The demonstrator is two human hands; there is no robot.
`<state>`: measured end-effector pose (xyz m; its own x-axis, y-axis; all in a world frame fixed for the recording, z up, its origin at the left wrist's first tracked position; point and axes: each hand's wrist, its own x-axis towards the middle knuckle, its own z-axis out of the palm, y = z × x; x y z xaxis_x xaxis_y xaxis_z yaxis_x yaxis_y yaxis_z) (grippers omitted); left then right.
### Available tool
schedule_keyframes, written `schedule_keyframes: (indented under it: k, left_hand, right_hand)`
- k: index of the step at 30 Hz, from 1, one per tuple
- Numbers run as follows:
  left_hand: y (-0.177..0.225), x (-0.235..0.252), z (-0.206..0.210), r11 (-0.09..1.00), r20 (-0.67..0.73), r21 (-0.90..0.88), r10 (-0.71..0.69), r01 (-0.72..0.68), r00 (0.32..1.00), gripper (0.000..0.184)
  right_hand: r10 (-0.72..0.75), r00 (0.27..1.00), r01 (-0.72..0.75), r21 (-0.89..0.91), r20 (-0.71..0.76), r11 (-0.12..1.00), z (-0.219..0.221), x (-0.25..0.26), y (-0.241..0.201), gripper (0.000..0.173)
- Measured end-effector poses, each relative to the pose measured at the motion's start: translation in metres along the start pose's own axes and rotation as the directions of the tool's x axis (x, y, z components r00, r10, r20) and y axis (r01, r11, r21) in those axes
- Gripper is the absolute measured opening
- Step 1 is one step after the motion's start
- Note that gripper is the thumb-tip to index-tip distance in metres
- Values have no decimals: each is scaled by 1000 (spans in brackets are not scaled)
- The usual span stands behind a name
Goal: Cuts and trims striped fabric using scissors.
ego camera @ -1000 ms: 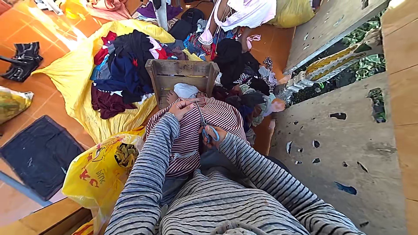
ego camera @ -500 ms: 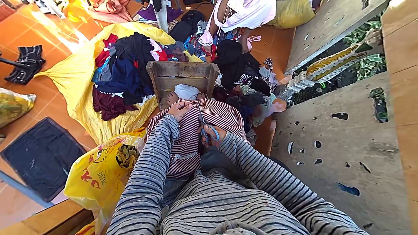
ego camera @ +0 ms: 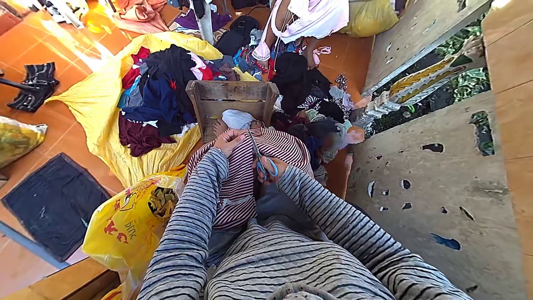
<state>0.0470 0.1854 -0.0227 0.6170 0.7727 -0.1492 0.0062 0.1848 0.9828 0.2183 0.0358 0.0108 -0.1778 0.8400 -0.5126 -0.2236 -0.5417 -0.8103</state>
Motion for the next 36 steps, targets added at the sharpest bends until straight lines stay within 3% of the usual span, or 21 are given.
schedule_keyframes:
  k: [4,12,15,17,19,23,31,36]
  left_hand:
    - [1,-1,0,1000,-13,-12,-10,10,1000,4]
    - [2,-1,1,998,-10,-7,-58,58,998,6]
    - [5,-3,2,998,-22,-4,-65,65,998,9]
    - [29,-8,13,982,-106,51,-176,182,979,10]
    - [63,-12,29,920,-187,119,-348,373,919,14]
    - [10,-5,3,992,20,-57,-116,117,993,12]
    - [7,-4,-1,995,34,-43,-91,93,995,13]
    - [8,-6,2,995,41,-18,-93,94,995,12]
  right_hand:
    - [2,1000,-2,-26,-13,1000,1,2,-4,21]
    - [17,999,-19,-38,-46,999,6,17,-15,27]
    - [-20,999,17,-57,-41,998,3,22,-13,21]
    - [-17,1000,16,-54,-25,998,3,20,-11,18]
    - [-19,999,18,-52,-27,998,4,18,-10,17]
    - [-8,999,4,-125,-31,992,5,22,-11,24]
    - [-112,993,113,-49,26,992,-2,32,2,21]
    - [-112,994,112,10,-13,994,6,24,-1,20]
